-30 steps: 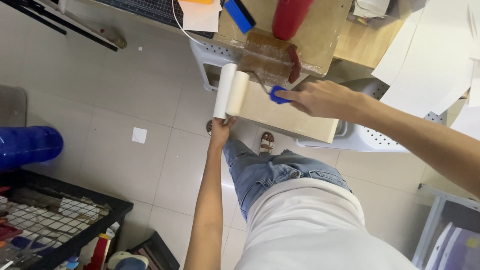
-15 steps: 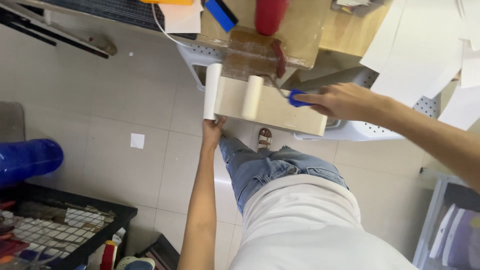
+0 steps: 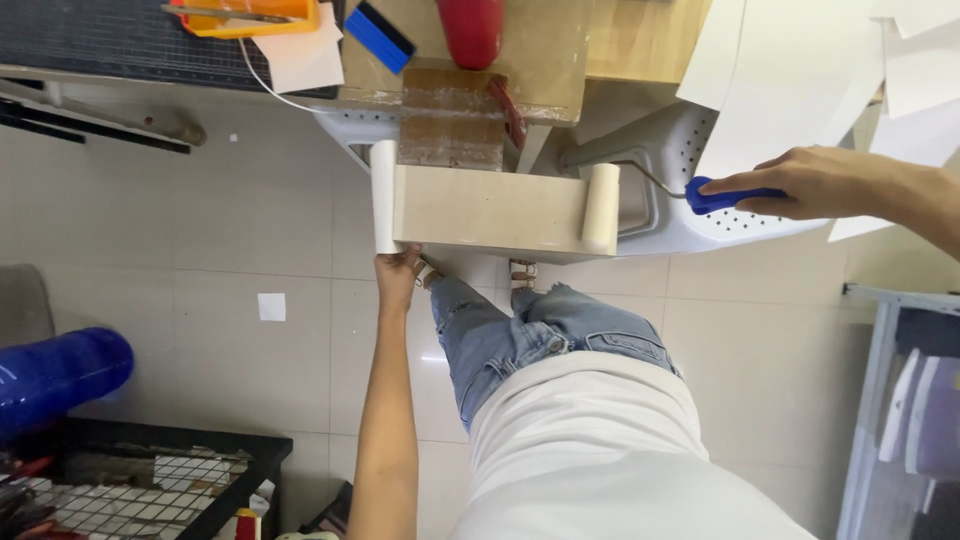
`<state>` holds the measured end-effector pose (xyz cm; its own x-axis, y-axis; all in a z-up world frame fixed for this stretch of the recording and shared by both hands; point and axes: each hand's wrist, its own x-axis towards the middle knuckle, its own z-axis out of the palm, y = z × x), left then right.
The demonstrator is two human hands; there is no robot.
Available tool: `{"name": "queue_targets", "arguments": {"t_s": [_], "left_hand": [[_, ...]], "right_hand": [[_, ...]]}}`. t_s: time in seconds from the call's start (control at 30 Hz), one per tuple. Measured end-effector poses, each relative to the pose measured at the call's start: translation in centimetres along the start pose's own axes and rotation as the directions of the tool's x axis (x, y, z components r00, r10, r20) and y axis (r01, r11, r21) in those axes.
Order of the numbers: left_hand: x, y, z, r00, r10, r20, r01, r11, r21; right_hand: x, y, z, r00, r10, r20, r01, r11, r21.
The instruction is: Assembling and finishing wooden box panels by applying laminate sheets and using a roller and scraper.
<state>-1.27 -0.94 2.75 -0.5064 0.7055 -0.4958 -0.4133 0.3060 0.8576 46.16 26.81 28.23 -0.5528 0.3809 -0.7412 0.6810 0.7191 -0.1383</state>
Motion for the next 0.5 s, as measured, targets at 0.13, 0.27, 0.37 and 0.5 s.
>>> {"name": "queue_targets", "arguments": {"t_s": [0.13,0.27,0.37,0.5], "left_hand": [[-0.4,0.6,0.0,0.998,0.039,0.04,-0.039,0.999,0.006],[-0.4,0.0,-0.1,0.998,0.057,0.029,-0.061,0.986,0.153],[-0.2,-0.8,-0.2,0.987,0.159,0.033,-0.162,0.972,0.168],[-0.2,-0.3,0.0,0.989,0.145,0.024,-0.147,0.975,0.166]], "right_hand": [[-1.7,3.2,2.6,0.997,0.066,0.025,-0.066,0.998,-0.024],[-5.8,3.1,5.5,0.989,0.145,-0.012,-0.146,0.989,-0.017],[-7.7,-0.7,6.2,0.987,0.078,-0.14,-0.056,0.986,0.156],[-4.8,-4.0,6.8,0.975,-0.087,-0.203,0.042,0.976,-0.215]]}}
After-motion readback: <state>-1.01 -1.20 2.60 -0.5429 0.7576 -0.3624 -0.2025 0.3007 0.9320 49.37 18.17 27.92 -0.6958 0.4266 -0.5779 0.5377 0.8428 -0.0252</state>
